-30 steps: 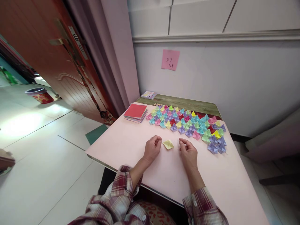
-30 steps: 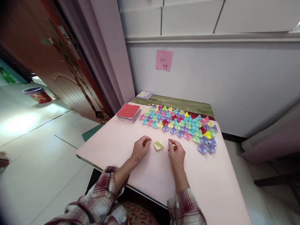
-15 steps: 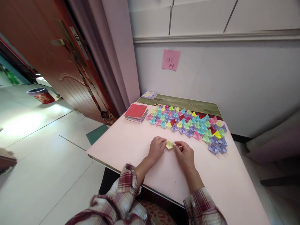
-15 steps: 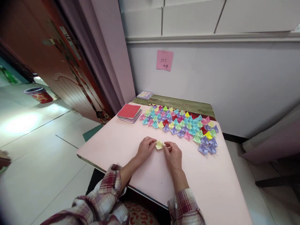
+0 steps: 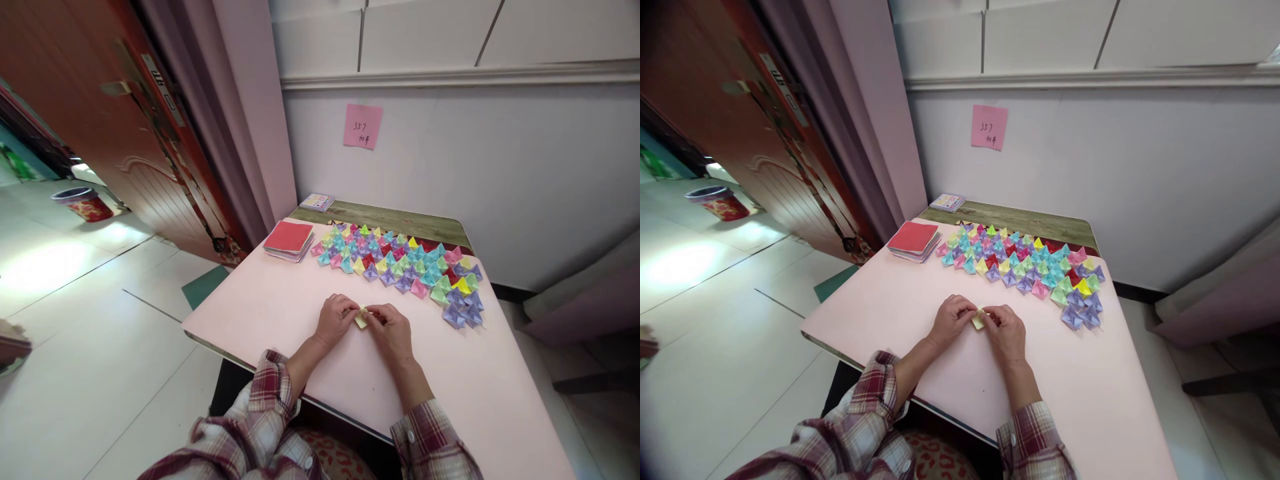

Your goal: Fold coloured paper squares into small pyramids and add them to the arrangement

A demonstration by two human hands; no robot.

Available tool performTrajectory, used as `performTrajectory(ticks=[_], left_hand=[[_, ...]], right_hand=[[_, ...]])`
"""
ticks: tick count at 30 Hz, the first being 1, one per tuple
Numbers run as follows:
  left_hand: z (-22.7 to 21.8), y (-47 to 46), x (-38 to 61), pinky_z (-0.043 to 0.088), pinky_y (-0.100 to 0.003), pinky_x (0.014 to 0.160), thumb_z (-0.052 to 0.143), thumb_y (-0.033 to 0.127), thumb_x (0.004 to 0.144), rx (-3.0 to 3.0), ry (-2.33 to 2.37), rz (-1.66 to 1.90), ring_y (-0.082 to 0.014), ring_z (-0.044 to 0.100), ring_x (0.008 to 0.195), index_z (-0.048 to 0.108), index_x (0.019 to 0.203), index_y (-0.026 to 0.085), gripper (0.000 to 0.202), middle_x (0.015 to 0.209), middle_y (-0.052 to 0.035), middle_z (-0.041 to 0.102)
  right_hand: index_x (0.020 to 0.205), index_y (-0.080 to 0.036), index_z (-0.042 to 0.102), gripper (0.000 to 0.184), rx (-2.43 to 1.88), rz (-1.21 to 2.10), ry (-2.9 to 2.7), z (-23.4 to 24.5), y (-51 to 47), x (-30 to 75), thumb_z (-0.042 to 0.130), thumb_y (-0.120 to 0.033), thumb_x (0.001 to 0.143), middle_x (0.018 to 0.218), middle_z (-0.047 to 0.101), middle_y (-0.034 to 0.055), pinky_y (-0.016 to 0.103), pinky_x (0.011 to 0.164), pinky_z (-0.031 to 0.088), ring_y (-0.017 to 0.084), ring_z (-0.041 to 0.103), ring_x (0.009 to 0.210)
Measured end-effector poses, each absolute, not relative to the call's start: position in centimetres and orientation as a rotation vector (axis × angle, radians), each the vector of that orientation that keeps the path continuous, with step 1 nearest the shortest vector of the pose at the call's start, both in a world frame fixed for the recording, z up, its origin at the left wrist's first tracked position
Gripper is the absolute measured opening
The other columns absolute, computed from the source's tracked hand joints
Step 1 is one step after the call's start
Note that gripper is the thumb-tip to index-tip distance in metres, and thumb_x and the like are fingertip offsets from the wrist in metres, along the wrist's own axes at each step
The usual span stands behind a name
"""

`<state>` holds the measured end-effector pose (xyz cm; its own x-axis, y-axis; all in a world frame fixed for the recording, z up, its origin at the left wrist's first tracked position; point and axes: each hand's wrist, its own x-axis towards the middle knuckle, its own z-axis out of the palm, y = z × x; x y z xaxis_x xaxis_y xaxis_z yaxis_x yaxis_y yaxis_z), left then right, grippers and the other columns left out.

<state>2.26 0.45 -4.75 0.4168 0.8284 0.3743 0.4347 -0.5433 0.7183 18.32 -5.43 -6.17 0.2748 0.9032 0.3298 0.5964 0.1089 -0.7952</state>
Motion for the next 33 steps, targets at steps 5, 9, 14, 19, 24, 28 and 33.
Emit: performTrajectory(ticks=[5, 9, 14, 19, 24, 28, 33], left_hand=[[-4.5, 0.2, 2.2, 0.046, -0.034, 0.082, 0.063, 0.02, 0.083, 2.135, 1.002, 1.03, -0.0197, 0.056, 0.086, 0.071, 0.082, 0.022, 0.009, 0.083, -0.0044, 0.064], [-4.4, 0.2, 2.1, 0.05, -0.034, 0.082, 0.057, 0.022, 0.084, 1.868, 1.001, 1.146, -0.0184, 0.061, 0.089, 0.068, 0.101, 0.019, 0.02, 0.098, -0.0076, 0.065], [-4.2, -0.3, 2.3, 0.054, -0.03, 0.072, 0.059, 0.028, 0.083, 1.441, 0.882, 0.961, -0.0166, 0.065, 0.079, 0.068, 0.099, 0.016, 0.022, 0.091, -0.0068, 0.07], [-3.4, -0.8, 2.5, 0.05, -0.025, 0.061, 0.069, 0.038, 0.079, 1.34, 0.728, 0.856, -0.016, 0.065, 0.073, 0.071, 0.102, 0.015, 0.033, 0.09, -0.0073, 0.072], [-3.0, -0.9, 2.6, 0.044, -0.024, 0.059, 0.071, 0.04, 0.077, 1.334, 0.726, 0.853, -0.0121, 0.058, 0.062, 0.072, 0.086, 0.013, 0.028, 0.073, -0.0038, 0.069], [-3.3, -0.7, 2.6, 0.038, -0.023, 0.053, 0.072, 0.042, 0.074, 1.273, 0.857, 0.903, -0.009, 0.048, 0.052, 0.064, 0.068, 0.013, 0.031, 0.057, 0.001, 0.058], [-3.2, -0.8, 2.5, 0.032, -0.021, 0.051, 0.069, 0.044, 0.077, 1.364, 0.787, 0.822, -0.0072, 0.041, 0.051, 0.055, 0.066, 0.015, 0.034, 0.057, 0.0041, 0.049]], right_hand=[[0.083, -0.022, 0.073, 0.021, -1.478, 0.371, -1.457, -5.6, -5.6, 18.1, 0.064, -0.04, 0.084, 0.078, 0.066, 0.0029, 0.026, 0.06, 0.047, 0.014, 0.058, 0.06], [0.08, -0.02, 0.069, 0.022, -1.444, 0.432, -1.264, -5.0, -5.7, 17.9, 0.064, -0.041, 0.083, 0.075, 0.065, 0.0031, 0.026, 0.059, 0.047, 0.014, 0.057, 0.06], [0.082, -0.019, 0.064, 0.025, -1.243, 0.819, -0.995, -4.6, -5.7, 17.7, 0.067, -0.044, 0.081, 0.059, 0.06, -0.0017, 0.025, 0.053, 0.047, 0.013, 0.054, 0.052], [0.081, -0.02, 0.063, 0.022, -1.138, 0.983, -0.938, -4.2, -5.8, 17.5, 0.07, -0.041, 0.08, 0.062, 0.063, -0.0021, 0.025, 0.057, 0.049, 0.013, 0.057, 0.055], [0.078, -0.018, 0.067, 0.027, -1.158, 1.041, -1.02, -4.4, -5.7, 17.5, 0.071, -0.044, 0.078, 0.06, 0.063, -0.0007, 0.026, 0.055, 0.05, 0.014, 0.059, 0.055], [0.086, -0.017, 0.069, 0.036, -1.241, 0.939, -0.959, -4.8, -5.6, 17.7, 0.065, -0.052, 0.081, 0.069, 0.067, 0.003, 0.029, 0.058, 0.054, 0.016, 0.063, 0.058], [0.093, -0.017, 0.07, 0.039, -1.31, 0.99, -0.98, -4.9, -5.5, 17.8, 0.072, -0.05, 0.074, 0.066, 0.066, 0.0019, 0.026, 0.053, 0.051, 0.016, 0.061, 0.056]])
